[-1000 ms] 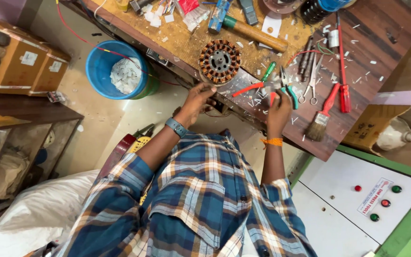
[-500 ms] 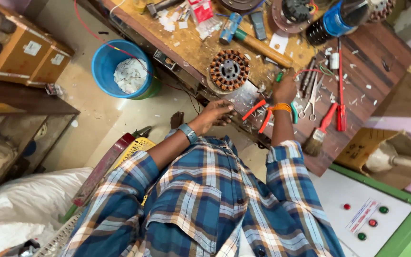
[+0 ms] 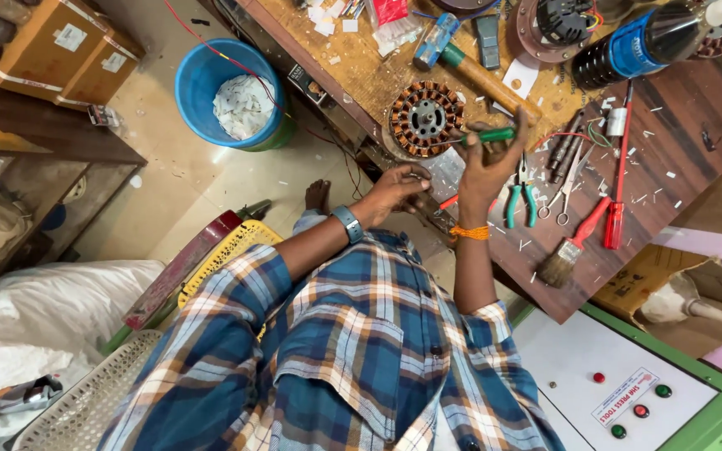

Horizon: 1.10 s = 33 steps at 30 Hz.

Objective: The person uses pliers to cut and adjust wires on a circular stator component on a workbench. They repeatedly trim wire ends and reposition the stator while working in a cluttered workshop environment.

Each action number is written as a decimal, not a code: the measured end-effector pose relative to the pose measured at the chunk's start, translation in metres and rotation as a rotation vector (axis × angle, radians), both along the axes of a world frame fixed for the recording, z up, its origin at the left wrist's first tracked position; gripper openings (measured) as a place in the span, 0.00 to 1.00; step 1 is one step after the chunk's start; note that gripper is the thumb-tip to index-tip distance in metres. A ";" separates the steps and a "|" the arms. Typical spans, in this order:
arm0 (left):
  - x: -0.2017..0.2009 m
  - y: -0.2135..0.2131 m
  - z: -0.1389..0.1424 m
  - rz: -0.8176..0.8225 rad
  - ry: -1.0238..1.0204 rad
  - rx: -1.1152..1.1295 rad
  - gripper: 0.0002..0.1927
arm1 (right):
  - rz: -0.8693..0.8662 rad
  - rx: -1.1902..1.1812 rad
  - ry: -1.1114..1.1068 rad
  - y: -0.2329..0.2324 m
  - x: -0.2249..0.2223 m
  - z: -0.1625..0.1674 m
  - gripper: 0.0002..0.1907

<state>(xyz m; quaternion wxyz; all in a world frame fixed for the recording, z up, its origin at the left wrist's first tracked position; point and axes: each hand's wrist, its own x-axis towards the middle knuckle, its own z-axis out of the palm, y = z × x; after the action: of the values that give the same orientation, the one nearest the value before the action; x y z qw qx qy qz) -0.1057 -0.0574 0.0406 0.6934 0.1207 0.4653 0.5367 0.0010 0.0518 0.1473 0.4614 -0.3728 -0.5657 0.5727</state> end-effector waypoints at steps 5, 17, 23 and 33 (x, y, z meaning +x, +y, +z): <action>0.004 0.003 0.001 0.101 -0.008 -0.003 0.19 | 0.103 0.248 -0.191 -0.003 0.008 -0.021 0.31; 0.003 0.010 -0.001 0.208 0.127 0.071 0.23 | 0.171 0.055 -0.556 0.047 -0.013 -0.004 0.36; -0.001 0.008 -0.002 0.192 0.097 0.049 0.22 | 0.312 -0.031 -0.664 0.056 -0.029 0.008 0.35; 0.008 0.010 0.013 0.311 0.012 -0.042 0.15 | -0.111 -0.361 -0.102 0.059 0.065 -0.044 0.30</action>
<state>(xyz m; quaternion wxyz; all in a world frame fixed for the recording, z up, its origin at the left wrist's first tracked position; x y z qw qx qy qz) -0.0979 -0.0471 0.0536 0.6016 0.0357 0.4936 0.6270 0.0661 0.1107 0.1033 0.3885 -0.5087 -0.4552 0.6190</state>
